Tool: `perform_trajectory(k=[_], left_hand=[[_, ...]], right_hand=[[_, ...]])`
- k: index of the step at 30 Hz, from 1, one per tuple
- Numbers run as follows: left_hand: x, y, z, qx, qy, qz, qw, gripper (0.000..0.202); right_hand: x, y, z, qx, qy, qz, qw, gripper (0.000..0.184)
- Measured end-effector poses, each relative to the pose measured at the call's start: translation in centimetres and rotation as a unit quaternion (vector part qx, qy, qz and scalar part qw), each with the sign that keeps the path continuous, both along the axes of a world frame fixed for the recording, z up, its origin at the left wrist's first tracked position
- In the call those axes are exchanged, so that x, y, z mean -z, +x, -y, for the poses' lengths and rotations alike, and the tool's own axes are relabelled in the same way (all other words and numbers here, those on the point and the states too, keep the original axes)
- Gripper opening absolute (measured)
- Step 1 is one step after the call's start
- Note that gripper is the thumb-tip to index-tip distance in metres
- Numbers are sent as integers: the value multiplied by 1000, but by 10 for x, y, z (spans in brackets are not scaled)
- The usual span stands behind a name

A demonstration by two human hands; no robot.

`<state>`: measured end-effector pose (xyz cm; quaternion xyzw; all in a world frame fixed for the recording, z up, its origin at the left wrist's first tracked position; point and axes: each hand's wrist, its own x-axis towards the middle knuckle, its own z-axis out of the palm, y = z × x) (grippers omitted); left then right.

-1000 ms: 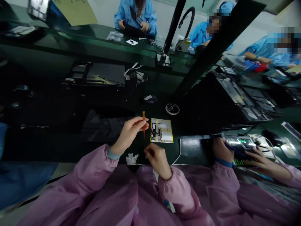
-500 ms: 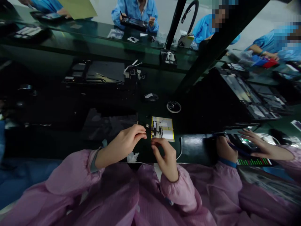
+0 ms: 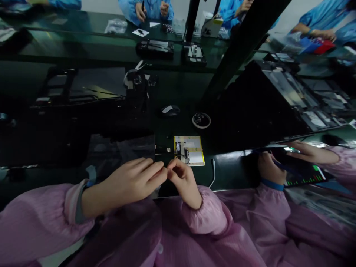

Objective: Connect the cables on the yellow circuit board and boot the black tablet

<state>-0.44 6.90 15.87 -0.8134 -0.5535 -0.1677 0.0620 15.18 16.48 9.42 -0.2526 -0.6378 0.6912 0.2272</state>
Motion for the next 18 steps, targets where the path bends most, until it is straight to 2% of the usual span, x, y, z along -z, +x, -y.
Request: perform_trajectory(k=[2,3,5,8,9,11,14,18], left_hand=[[10,-4,-13,5,8,-7,1000,24],[16,-7,-21,-3,0,-2,1000,22],[32,-10,-36,-41,-31,21,998,17],[59,-12,-54,-78,-103,77,989,15],[67,-11,-58,-81,-126,90,985,16],[78,-7,-62,-84,-155,100,979,17],[80,-5,-64,-76,-163,89,980,19],[61,-10,-66,-23,-160,91,983,24]], right_hand=[[6,-1,-11,4,0,21,1000,24],[10,0,-19,6,26,37,999,22],[20,6,-36,37,138,86,986,19],[41,17,-57,81,325,165,928,18],[48,20,-61,71,359,174,914,20],[60,26,-63,21,389,170,905,22],[68,29,-59,-27,416,156,896,20],[68,31,-54,-84,435,146,885,17]])
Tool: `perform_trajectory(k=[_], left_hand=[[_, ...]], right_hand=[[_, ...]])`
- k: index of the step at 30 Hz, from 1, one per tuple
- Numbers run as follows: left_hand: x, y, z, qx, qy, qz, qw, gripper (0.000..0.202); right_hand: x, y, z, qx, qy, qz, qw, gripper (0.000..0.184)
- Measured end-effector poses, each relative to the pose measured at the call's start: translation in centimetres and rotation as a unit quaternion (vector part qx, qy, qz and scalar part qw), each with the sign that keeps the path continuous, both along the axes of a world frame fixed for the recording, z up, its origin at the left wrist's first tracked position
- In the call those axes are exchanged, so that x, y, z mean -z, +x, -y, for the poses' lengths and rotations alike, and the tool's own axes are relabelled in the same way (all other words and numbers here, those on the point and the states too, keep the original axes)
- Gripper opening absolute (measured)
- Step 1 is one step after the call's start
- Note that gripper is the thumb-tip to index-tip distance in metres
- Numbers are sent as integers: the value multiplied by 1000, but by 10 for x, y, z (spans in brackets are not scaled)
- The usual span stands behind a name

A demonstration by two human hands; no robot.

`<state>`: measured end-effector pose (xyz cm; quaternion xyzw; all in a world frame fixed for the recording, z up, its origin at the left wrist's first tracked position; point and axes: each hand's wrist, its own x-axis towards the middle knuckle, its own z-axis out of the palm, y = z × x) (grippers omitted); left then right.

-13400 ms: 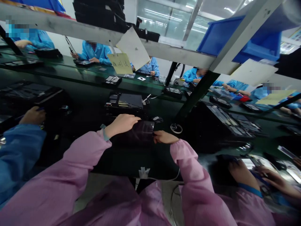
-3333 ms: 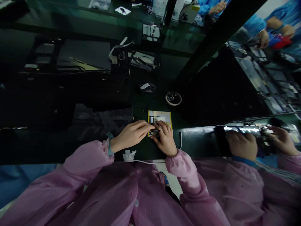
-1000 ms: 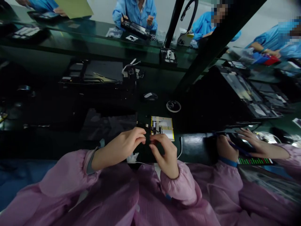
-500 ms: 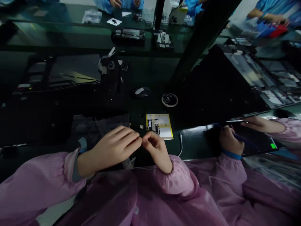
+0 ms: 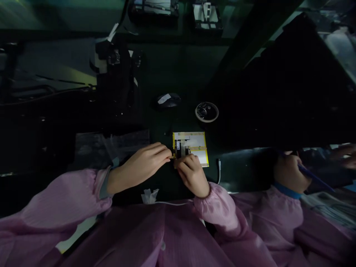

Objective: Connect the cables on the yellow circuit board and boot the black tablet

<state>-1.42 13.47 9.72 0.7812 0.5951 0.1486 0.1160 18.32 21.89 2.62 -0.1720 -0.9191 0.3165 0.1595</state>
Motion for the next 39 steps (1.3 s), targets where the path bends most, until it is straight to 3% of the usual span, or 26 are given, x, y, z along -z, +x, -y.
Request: perform_trajectory(k=[4,10,13,18,26,39], left_hand=[[-6,-1,-2,7,-32,-10,999,18],[30,16,-2,-3,-5,-56,998,22],[38,19,-2,-3,23,-72,997,23],[40,21,-5,0,59,-106,993,20],[47,26,-5,-60,75,-101,990,16],[49,22,-9,-73,18,-38,996,14]], right_hand=[[2,2,0,-13,-23,3,1000,16],[8,2,-1,4,-34,-2,999,18],[8,2,-1,4,-41,-8,999,19],[7,3,-1,7,-39,-11,999,20],[6,4,-2,33,-21,-9,999,23],[6,3,-2,39,11,4,999,28]])
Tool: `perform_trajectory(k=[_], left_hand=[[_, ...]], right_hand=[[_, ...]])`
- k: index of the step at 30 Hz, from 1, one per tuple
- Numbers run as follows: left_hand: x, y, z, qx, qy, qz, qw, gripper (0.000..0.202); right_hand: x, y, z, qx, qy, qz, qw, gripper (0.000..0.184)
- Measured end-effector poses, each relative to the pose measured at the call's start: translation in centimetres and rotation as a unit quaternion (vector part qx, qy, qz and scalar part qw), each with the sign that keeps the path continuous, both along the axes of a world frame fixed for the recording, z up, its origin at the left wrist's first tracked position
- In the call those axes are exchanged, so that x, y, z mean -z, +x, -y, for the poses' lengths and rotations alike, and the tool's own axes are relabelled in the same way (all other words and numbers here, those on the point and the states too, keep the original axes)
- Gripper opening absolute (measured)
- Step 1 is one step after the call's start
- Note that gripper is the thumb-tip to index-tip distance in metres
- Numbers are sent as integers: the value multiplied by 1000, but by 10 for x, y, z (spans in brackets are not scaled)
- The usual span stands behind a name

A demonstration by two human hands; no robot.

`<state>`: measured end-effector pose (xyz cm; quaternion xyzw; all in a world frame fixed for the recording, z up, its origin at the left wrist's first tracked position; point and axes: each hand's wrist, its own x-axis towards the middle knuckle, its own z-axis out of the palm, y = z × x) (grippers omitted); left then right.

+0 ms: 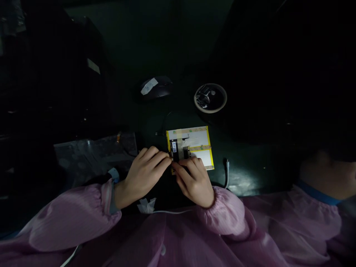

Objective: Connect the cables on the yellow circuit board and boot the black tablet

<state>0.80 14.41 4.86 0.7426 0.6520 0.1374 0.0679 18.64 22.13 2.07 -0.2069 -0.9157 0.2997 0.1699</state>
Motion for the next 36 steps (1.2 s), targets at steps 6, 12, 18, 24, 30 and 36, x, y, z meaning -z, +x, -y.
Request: perform_trajectory(k=[6,12,18,24,30,36], left_hand=[[0,-2,0,4,-31,23,999,13],[1,-2,1,3,-39,21,999,12],[-1,-3,1,1,-43,19,999,11],[-2,-1,1,14,-34,-10,999,14],[-5,0,2,33,-12,-35,999,14],[-5,-1,1,34,4,-33,999,16]], right_hand=[[0,-1,0,0,26,9,1000,30],[0,-1,-1,-10,42,-6,999,32],[0,-2,1,-10,90,18,996,34],[-1,-2,1,-16,106,29,994,33],[-6,-8,0,3,82,47,995,27],[-6,-11,-1,2,72,49,996,21]])
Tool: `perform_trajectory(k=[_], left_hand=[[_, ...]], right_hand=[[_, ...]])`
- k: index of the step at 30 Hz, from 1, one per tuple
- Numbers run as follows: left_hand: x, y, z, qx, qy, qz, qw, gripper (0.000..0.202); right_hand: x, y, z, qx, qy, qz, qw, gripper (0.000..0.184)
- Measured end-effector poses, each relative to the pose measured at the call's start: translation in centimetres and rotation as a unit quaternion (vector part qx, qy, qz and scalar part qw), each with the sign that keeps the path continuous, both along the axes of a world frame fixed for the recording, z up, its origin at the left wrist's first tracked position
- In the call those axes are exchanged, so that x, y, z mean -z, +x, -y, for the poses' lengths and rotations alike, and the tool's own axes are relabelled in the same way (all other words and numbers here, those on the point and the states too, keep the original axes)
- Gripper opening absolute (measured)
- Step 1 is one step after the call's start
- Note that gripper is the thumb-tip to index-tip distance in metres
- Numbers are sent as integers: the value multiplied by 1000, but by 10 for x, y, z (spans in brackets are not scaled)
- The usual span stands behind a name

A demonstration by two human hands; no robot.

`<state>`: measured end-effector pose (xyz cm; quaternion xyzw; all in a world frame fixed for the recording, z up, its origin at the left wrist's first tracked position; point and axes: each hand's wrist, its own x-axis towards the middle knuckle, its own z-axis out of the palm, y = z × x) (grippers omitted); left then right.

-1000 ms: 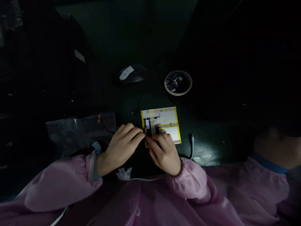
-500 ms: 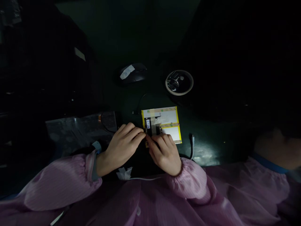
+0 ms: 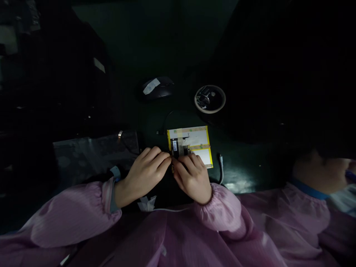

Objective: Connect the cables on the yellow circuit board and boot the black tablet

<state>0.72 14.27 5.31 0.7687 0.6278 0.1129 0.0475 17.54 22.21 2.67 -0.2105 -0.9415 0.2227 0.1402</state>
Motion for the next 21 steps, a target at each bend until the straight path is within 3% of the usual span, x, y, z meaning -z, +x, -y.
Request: perform_trajectory(k=[5,10,14,18,21], left_hand=[[2,-1,0,0,3,-2,1000,15],[-1,2,0,-3,-23,-9,1000,11],[-11,-10,8,-32,-10,33,999,25],[-21,-33,30,-113,4,95,989,32],[-21,-30,45,-108,16,116,987,35]], right_hand=[[3,3,0,-10,32,-13,999,27],[3,-4,2,-8,92,19,996,13],[5,-4,3,1,102,9,995,15],[-1,2,4,3,6,-17,1000,29],[-20,5,7,5,-126,-68,990,30]])
